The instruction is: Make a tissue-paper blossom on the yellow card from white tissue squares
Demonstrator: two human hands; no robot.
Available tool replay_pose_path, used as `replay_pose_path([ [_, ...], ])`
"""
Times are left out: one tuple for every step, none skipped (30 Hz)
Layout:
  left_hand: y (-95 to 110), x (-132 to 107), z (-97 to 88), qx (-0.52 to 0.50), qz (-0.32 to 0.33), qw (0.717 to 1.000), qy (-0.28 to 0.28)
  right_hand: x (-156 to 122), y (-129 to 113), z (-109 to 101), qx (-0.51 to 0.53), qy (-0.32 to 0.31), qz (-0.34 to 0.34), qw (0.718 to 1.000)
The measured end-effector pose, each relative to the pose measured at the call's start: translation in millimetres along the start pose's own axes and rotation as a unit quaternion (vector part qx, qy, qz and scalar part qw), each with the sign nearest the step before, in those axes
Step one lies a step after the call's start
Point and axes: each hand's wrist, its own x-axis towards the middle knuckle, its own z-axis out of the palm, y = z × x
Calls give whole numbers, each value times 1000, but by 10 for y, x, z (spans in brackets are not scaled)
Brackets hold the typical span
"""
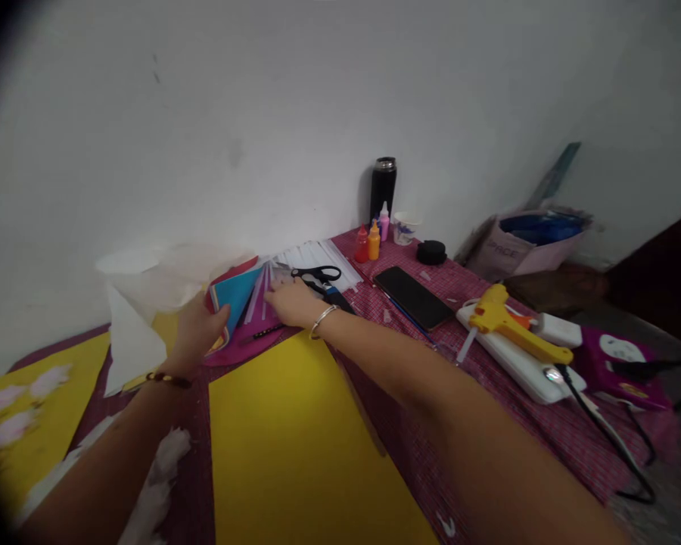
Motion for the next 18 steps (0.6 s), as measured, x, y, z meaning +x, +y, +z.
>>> replay_pose_path([
  [27,2,24,9,5,1000,-18,-60,84,-48,-3,8,20,1000],
  [57,5,44,20,12,999,-35,-111,164,-92,-8,16,54,998],
  [88,8,59,32,19,998,-51,-153,237,-129,-14,19,97,995],
  [119,11,67,46,27,996,-66,-184,300,-157,-20,15,136,990],
  [151,14,69,63,35,994,-81,-205,349,-176,-22,8,160,987],
  [180,16,69,83,44,991,-96,-216,383,-187,-23,2,175,984],
  [208,17,66,103,56,987,-109,-220,401,-192,-22,-2,180,983],
  [233,16,64,121,67,983,-123,-219,406,-194,-20,-4,181,983],
  [254,13,65,135,76,979,-135,-216,401,-196,-18,-6,184,983],
  [269,9,69,145,85,975,-145,-214,392,-199,-15,-7,188,982],
  [279,3,76,150,92,973,-152,-216,383,-204,-13,-10,193,981],
  [282,-4,86,151,99,971,-158,-222,379,-212,-9,-15,198,980],
  [278,-13,97,150,110,968,-167,-233,383,-222,-6,-21,203,979],
  [269,-25,106,149,121,966,-176,-247,396,-232,-2,-30,207,978],
  [256,-38,114,148,135,962,-185,-262,419,-241,3,-40,209,977],
  [239,-52,120,144,146,960,-192,-276,450,-246,10,-50,209,977],
  [220,-66,125,136,147,961,-191,-285,490,-245,17,-58,207,976],
  [201,-77,131,123,147,962,-194,-290,535,-240,33,-65,194,978],
])
